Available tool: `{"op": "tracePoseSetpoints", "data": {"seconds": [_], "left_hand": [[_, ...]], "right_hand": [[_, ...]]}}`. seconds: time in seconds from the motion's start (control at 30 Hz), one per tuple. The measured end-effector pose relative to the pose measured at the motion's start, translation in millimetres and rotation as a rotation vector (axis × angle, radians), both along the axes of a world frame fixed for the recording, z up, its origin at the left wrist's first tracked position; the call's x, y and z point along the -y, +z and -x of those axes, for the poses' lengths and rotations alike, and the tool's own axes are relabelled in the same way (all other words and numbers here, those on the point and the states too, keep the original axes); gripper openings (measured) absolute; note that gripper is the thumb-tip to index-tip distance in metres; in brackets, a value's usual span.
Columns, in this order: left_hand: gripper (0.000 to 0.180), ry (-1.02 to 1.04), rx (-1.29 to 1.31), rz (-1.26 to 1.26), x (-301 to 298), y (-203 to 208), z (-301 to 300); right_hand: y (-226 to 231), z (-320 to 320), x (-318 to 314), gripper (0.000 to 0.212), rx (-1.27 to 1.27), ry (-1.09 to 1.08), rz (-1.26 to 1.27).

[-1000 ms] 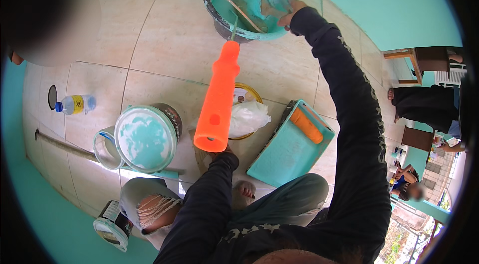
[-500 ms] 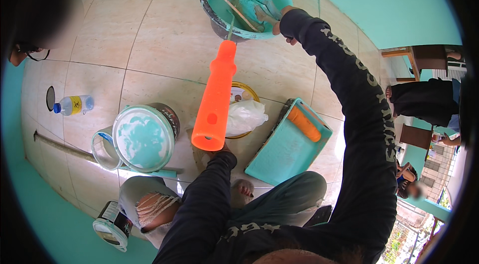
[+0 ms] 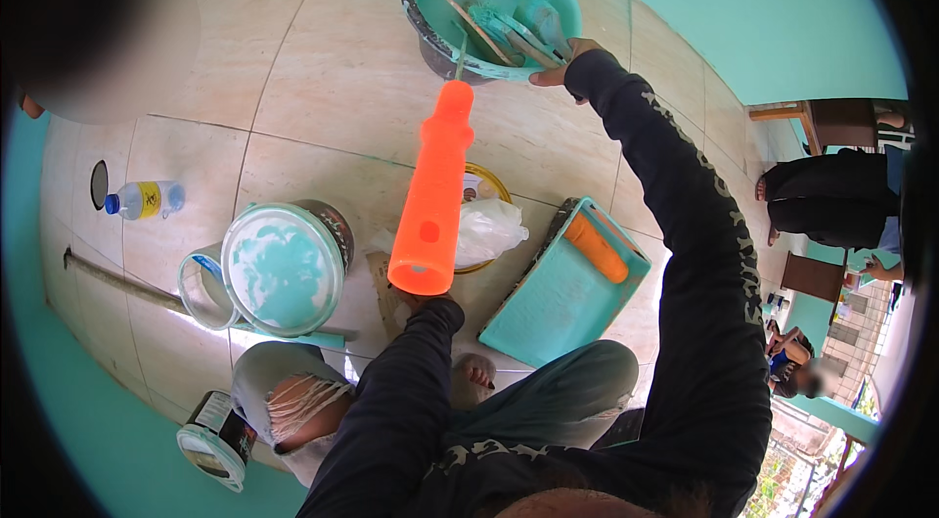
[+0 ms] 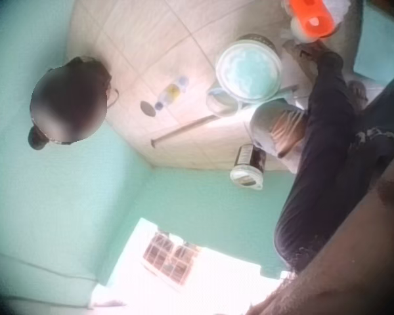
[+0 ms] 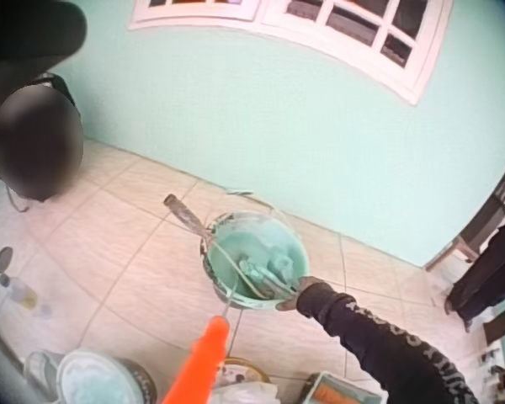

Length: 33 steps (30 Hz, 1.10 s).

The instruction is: The person sweeps a tiled balcony floor with a broom, then kneels to organize paint supplies. They open paint cans, pour paint into a tray, and handle a roller and brush, preparing for painting.

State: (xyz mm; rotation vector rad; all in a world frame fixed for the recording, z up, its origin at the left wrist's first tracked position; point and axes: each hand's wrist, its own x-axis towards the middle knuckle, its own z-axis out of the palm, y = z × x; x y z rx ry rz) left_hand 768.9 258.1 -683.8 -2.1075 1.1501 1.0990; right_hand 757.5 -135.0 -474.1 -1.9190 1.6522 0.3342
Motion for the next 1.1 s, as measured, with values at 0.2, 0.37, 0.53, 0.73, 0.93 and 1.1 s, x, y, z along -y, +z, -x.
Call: {"op": "tracePoseSetpoints", "data": {"seconds": [0.2,0.37,0.53,0.73,0.93,1.1], "left_hand": [[0.066,-0.05,0.05,-0.061,3.3,7.6,-2.5],[0.065,-0.075,0.035,-0.049,7.3,17.3,-0.1],[0.064,-0.3,0.448,-0.103,-29.9,-84.2,17.3],[0.061,0.02,0.038,0.08,0.2,6.5,0.7],[0.058,0.03,0.083,0.149,-0.6,7.6,-0.9],[0.069,0.007,0.074,0.145,-0.8,2.3,8.9]], "right_hand": [[22.2,-20.0,-30.8,0.08,0.014,0.083,0.058],[-22.7,14.7,3.2,0.069,0.154,0.135,0.124],[8.9,-11.6,-21.9,0.056,0.118,-0.01,0.027],[-15.8,8.1,-10.6,0.051,0.22,-0.11,-0.171],[-1.3,-10.4,-23.6,0.034,0.33,-0.303,-0.385],[3.4,-2.2,3.5,0.023,0.19,-0.317,-0.469]]}}
